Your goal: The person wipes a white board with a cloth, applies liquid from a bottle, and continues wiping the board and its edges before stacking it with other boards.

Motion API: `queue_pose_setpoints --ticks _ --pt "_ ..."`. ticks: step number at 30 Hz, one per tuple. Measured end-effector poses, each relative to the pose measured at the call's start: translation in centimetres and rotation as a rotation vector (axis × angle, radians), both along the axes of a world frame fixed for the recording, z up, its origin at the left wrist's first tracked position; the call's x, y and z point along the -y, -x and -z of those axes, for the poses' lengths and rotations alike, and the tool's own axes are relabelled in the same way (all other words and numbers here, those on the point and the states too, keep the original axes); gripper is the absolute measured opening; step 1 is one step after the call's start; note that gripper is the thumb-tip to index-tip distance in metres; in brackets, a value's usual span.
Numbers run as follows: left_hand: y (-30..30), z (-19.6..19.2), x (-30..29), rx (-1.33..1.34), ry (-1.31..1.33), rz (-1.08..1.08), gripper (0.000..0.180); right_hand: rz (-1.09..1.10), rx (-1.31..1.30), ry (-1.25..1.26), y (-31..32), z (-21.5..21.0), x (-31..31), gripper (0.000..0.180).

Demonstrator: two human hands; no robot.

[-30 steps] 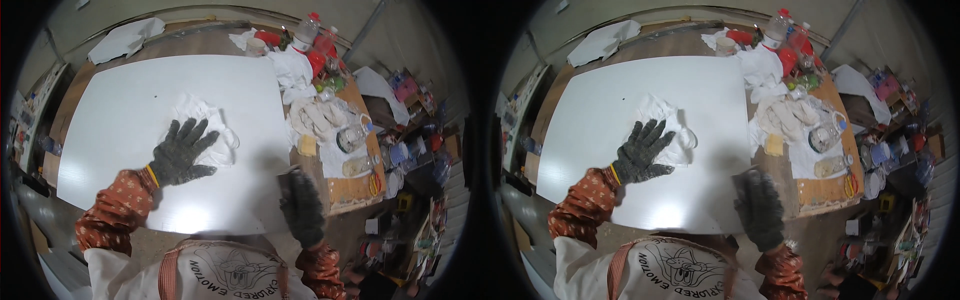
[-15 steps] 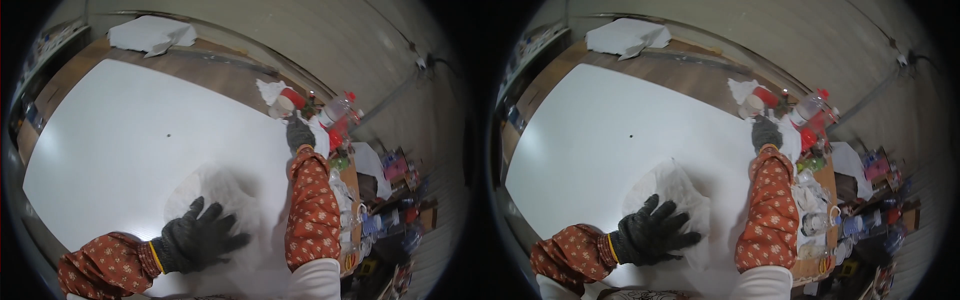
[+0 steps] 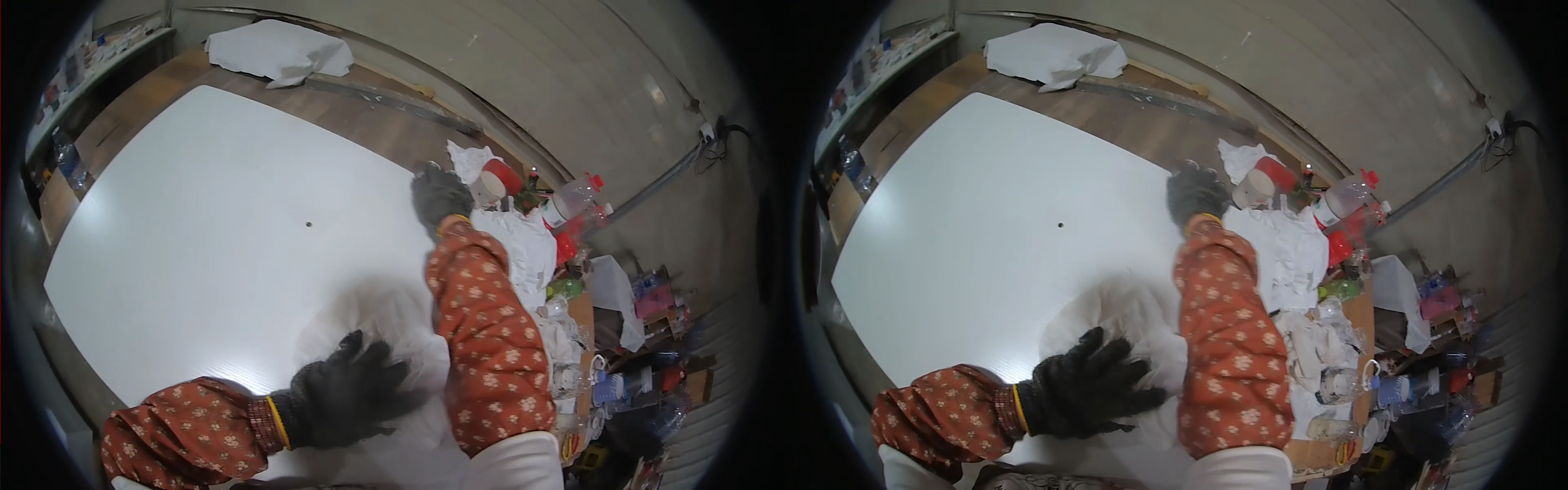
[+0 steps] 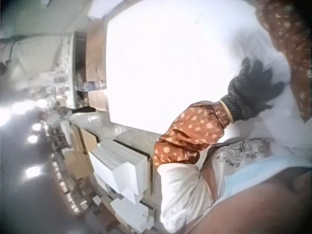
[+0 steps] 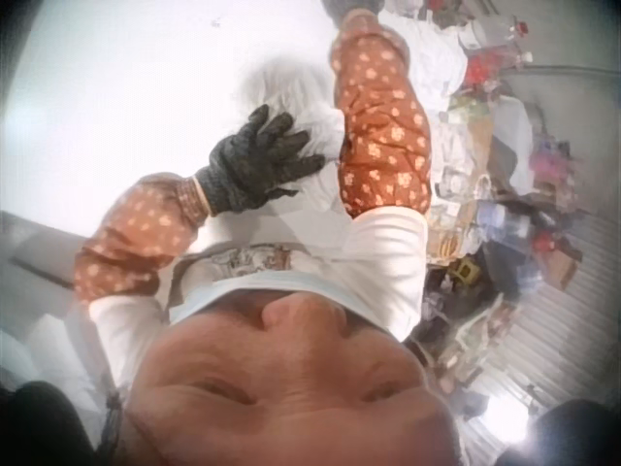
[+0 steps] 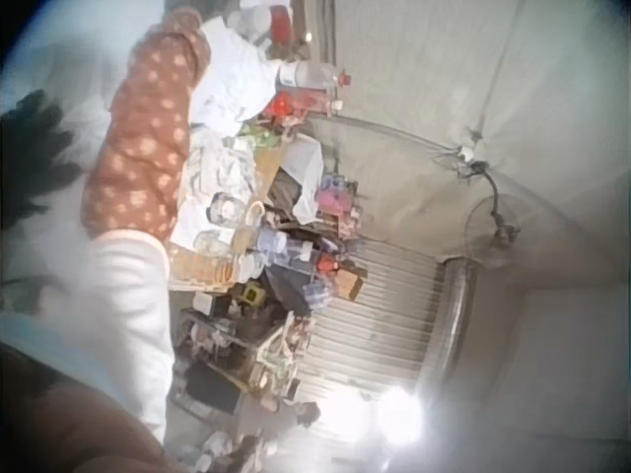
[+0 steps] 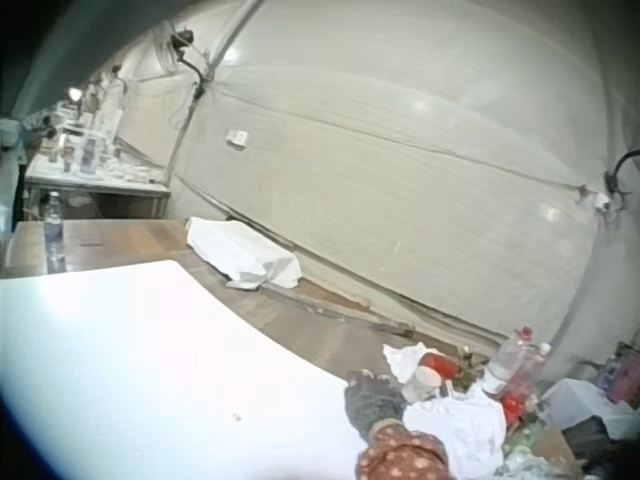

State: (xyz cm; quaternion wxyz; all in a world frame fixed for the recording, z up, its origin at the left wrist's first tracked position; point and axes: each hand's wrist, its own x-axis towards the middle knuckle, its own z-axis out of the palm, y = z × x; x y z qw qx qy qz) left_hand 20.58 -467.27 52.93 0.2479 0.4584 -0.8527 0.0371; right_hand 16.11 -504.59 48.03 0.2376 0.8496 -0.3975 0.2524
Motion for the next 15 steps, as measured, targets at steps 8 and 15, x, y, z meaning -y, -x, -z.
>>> queue_pose_setpoints --ticks 8,15 --pt "0.7 -1.8 0.7 -0.203 -0.053 0.051 0.045 0.309 -0.102 -0.535 15.3 -5.2 2.0 0.031" --pt "-0.7 0.3 0.0 -0.183 0.098 -0.072 0.046 -0.023 -0.082 -0.315 -9.2 -4.3 -5.3 0.022"
